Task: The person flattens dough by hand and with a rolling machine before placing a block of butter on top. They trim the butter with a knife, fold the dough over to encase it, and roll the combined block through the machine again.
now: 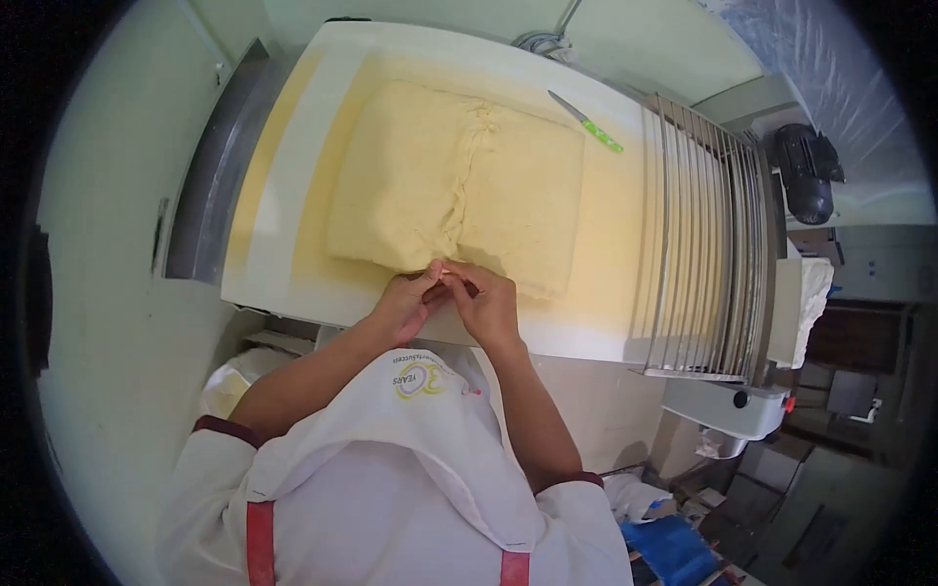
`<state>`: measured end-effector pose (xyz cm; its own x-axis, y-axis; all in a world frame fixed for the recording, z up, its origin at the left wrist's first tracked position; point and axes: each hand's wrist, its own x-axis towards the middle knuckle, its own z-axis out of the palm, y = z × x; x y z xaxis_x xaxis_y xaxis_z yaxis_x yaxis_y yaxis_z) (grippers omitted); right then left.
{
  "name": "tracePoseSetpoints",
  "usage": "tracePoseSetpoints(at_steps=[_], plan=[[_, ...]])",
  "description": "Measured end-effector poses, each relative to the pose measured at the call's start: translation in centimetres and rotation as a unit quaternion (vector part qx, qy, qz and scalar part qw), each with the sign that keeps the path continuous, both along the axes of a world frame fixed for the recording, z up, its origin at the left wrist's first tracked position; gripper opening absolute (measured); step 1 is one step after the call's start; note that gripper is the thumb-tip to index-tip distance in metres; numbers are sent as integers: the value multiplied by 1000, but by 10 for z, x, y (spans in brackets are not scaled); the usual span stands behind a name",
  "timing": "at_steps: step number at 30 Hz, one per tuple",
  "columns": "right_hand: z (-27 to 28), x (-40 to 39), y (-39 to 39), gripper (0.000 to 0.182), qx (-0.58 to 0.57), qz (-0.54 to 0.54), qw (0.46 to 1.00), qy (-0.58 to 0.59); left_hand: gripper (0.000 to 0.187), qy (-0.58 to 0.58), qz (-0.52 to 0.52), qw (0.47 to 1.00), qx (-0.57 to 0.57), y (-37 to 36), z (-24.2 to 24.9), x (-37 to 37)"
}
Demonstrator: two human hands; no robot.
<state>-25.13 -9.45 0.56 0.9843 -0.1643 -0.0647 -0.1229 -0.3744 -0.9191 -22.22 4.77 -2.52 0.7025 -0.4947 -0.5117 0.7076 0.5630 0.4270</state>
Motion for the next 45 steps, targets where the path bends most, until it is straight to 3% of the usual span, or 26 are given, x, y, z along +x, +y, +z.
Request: tracePoseSetpoints(at_steps=[3, 5, 8, 12, 15, 18, 21, 24, 27, 30, 33, 36, 39, 42, 45], plan=[[2, -22, -13, 22, 106, -90, 980, 143, 24, 20, 51, 990, 131, -12, 3, -9], [-1, -34, -13, 26, 188, -139, 939, 251, 32, 2, 42, 988, 146, -12, 0, -11], [5, -18, 23, 27, 314, -168, 912, 201, 37, -3, 18, 990, 141, -6, -10, -12], [-28, -6, 30, 21, 345, -220, 903, 131, 37, 44, -36, 995, 82, 11, 5, -11], [-28, -8, 36, 20, 384, -280, 875, 92, 36, 42, 67, 994, 77, 6, -9, -9], [-19, -12, 37, 26, 389, -283, 870, 105, 36, 6, 121, 980, 158, -2, -12, -14], [-14, -16, 35, 26, 407, -203, 874, 170, 32, -9, 107, 983, 147, 5, -16, -13], [-15, -2, 45, 22, 433, -185, 874, 122, 24, 46, 11, 994, 96, 23, -3, -10], [-16, -6, 47, 30, 418, -243, 869, 107, 24, 58, 121, 986, 101, 28, 1, -9], [-15, -10, 49, 29, 402, -209, 879, 149, 36, -6, 150, 976, 158, 24, -16, -11], [-22, -4, 59, 29, 390, -118, 896, 175, 34, -12, 136, 977, 164, 30, -19, -9], [-28, 3, 67, 28, 409, -158, 892, 113, 22, 45, 30, 994, 96, 51, 9, -4], [-12, 0, 77, 26, 377, -205, 897, 110, 26, 36, 124, 981, 147, 52, -1, 2], [-14, -2, 74, 22, 390, -121, 894, 183, 37, 7, 120, 974, 190, 55, -11, -2], [-25, 8, 81, 20, 420, -116, 886, 159, 32, 23, 73, 983, 167, 66, -5, 2]])
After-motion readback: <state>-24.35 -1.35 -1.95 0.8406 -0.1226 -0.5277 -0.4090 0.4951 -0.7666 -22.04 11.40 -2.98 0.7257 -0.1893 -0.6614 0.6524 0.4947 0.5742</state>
